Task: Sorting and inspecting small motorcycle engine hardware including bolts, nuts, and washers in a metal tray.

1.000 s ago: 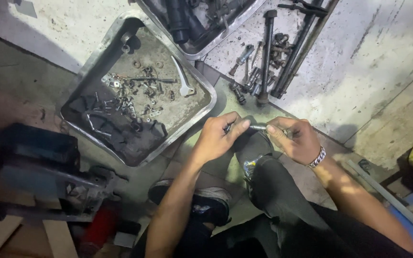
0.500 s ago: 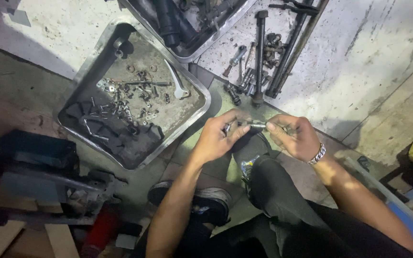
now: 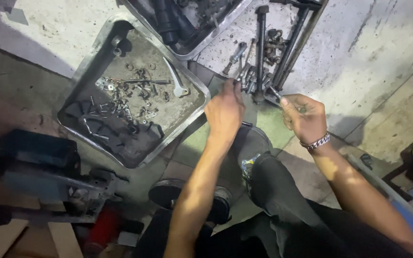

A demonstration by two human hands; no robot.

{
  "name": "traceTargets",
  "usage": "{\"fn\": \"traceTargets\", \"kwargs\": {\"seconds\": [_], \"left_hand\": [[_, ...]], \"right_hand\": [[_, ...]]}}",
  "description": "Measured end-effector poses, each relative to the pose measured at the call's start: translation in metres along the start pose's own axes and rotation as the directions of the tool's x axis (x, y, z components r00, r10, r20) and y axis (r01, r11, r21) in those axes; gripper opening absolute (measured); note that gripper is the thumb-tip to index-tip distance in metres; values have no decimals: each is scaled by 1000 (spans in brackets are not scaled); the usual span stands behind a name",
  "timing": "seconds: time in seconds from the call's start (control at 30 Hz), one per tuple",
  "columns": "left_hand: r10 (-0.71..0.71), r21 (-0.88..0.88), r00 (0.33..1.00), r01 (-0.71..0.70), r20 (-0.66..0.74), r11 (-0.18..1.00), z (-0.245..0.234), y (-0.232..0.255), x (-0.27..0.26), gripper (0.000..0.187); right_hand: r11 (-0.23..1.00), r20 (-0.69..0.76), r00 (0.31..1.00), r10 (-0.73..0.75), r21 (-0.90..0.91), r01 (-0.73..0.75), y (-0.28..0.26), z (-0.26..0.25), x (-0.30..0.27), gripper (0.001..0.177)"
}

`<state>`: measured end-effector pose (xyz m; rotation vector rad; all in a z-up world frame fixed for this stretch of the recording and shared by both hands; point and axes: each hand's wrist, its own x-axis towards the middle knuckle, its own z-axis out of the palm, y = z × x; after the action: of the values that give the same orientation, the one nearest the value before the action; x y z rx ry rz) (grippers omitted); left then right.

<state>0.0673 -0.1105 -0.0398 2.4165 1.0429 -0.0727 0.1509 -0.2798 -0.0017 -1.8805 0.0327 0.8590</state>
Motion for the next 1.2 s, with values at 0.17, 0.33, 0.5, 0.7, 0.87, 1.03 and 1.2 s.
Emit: {"fn": "traceTargets", "kwargs": {"seconds": [0.17,0.33,0.5,0.7,0.87,1.03,1.2], "left_hand": [[-115,-62,991,119,66,991,-3,5,-7,25],[-99,-175,992,111,78,978,-11,1,-8,22],[10,-86,1000,-9,13,996,17,-14,-13,33],[-140,-138,987,127,-85,982,-4,1,-12,23],[-94,-184,993,80,-69,980,-3,-5,-18,12],[0,-126,997,-10,-73,992,8,-6,-26,14],[164,-69,980,-173,-111,983,32,-5,-28,16]], "right_hand": [[985,41,994,99,140,-104,6,2,2,19],[939,57,981,187,283,-195,7,4,1,21],[948,53,980,194,247,-201,17,4,5,22],[958,33,981,193,211,-196,15,2,5,23],[944,20,979,205,259,-203,24,3,5,20],[951,22,980,196,240,-195,17,7,4,21],[949,24,978,206,240,-206,14,7,5,18]]}}
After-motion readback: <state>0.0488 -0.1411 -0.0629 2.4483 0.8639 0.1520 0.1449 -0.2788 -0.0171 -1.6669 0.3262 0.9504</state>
